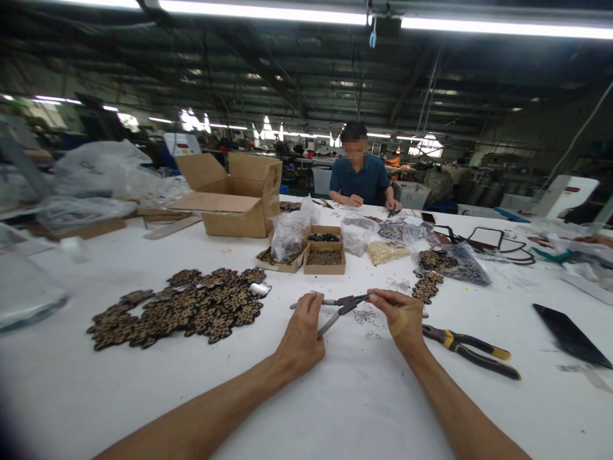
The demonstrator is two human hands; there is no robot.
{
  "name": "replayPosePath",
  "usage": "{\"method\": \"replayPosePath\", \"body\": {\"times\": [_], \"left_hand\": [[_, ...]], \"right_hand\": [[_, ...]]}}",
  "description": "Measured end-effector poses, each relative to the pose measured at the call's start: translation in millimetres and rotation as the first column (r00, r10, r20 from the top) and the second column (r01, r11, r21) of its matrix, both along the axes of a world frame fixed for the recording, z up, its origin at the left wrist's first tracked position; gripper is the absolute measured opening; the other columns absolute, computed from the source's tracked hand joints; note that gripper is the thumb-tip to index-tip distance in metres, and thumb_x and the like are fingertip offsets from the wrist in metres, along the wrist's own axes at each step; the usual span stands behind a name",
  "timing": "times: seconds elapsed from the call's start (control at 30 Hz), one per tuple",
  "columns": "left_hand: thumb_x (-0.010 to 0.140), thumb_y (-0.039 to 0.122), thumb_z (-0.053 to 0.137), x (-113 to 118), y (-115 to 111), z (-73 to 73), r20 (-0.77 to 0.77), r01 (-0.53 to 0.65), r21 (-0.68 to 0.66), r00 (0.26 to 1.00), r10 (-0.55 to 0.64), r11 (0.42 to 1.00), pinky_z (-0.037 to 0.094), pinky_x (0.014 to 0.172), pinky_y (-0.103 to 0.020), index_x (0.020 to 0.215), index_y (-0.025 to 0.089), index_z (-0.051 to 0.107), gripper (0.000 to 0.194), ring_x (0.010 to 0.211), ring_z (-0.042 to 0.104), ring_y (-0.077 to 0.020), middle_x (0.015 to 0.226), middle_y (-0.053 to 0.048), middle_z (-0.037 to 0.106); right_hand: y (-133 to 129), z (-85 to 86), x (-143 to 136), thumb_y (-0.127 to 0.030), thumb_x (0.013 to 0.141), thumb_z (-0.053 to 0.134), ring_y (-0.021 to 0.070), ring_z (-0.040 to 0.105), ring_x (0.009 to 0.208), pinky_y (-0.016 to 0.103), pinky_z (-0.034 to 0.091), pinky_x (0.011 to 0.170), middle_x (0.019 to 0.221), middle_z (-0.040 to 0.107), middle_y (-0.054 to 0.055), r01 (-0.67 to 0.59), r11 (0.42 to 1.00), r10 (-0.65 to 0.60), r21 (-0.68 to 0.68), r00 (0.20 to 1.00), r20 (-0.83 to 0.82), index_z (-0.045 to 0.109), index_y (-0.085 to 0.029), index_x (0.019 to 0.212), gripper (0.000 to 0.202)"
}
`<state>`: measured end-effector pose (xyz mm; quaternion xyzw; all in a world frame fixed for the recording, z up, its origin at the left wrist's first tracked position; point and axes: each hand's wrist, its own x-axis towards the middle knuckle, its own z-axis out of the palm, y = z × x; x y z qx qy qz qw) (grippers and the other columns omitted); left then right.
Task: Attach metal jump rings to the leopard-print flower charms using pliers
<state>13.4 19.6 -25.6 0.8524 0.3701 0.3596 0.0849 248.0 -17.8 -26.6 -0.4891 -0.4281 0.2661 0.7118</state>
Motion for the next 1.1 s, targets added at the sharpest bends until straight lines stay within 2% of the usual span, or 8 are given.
{"method": "replayPosePath", "body": {"times": [0.13, 0.47, 0.73, 0.87, 0.93, 1.1], "left_hand": [[0.053, -0.005, 0.056, 0.8, 1.1, -3.4, 0.024, -0.004, -0.042, 1.000, 0.005, 0.999, 0.045, 0.105, -0.050, 0.131, 0.017, 0.044, 0.082, 0.122, 0.047, -0.0312, 0.127, -0.014, 0.047], [0.054, -0.006, 0.054, -0.8, 2.7, -4.2, 0.039, 0.039, -0.061, 0.999, -0.036, 0.997, 0.047, 0.101, -0.047, 0.130, 0.018, 0.044, 0.080, 0.118, 0.048, -0.0281, 0.124, -0.012, 0.048], [0.055, -0.005, 0.055, -0.7, 2.6, -4.8, 0.023, 0.038, -0.081, 0.999, -0.036, 0.996, 0.047, 0.102, -0.048, 0.128, 0.020, 0.044, 0.078, 0.120, 0.048, -0.0290, 0.125, -0.012, 0.047], [0.057, -0.004, 0.056, -1.0, 0.4, -2.5, -0.022, 0.022, -0.114, 0.999, -0.024, 0.993, 0.045, 0.105, -0.047, 0.126, 0.019, 0.044, 0.074, 0.121, 0.046, -0.0289, 0.127, -0.012, 0.046], [0.057, -0.003, 0.056, -1.2, -0.6, -1.4, -0.047, 0.010, -0.127, 0.999, -0.016, 0.992, 0.043, 0.107, -0.045, 0.126, 0.019, 0.043, 0.074, 0.122, 0.046, -0.0281, 0.128, -0.012, 0.046], [0.058, -0.003, 0.056, -1.3, -1.3, -0.6, -0.063, 0.006, -0.133, 0.998, -0.015, 0.991, 0.041, 0.109, -0.042, 0.126, 0.018, 0.043, 0.073, 0.123, 0.045, -0.0271, 0.128, -0.012, 0.045]], "right_hand": [[-1.5, 4.0, -6.7, -0.034, 0.067, 0.089, 0.0302, 0.075, 0.085, 0.050, 0.060, 0.091, 0.092, 0.079, 0.008, 0.033, 0.999, -0.032, 0.026, 0.999, -0.031, 0.082, -0.022, 0.089, 0.026], [-4.4, 9.0, -9.7, -0.036, 0.072, 0.086, 0.0309, 0.076, 0.083, 0.050, 0.061, 0.088, 0.095, 0.079, 0.009, -0.002, 0.998, 0.002, 0.070, 1.000, -0.005, 0.081, -0.023, 0.092, 0.024], [-3.4, 4.6, -11.5, -0.037, 0.075, 0.084, 0.0288, 0.075, 0.081, 0.044, 0.061, 0.082, 0.093, 0.079, 0.009, 0.057, 0.995, -0.063, 0.078, 0.995, 0.076, 0.080, -0.024, 0.096, 0.025], [-1.5, 2.9, -6.1, -0.036, 0.079, 0.080, 0.0273, 0.073, 0.092, 0.043, 0.058, 0.088, 0.099, 0.078, 0.008, 0.086, 0.986, -0.116, 0.143, 0.969, 0.218, 0.081, -0.024, 0.094, 0.019], [-0.7, 2.7, -3.8, -0.036, 0.080, 0.079, 0.0265, 0.072, 0.093, 0.042, 0.058, 0.086, 0.099, 0.077, 0.008, 0.089, 0.982, -0.132, 0.169, 0.956, 0.261, 0.081, -0.023, 0.092, 0.018], [-0.7, 2.0, -4.1, -0.037, 0.080, 0.079, 0.0250, 0.073, 0.087, 0.040, 0.060, 0.080, 0.097, 0.078, 0.008, 0.080, 0.988, -0.109, 0.134, 0.969, 0.224, 0.080, -0.022, 0.093, 0.020]]}}
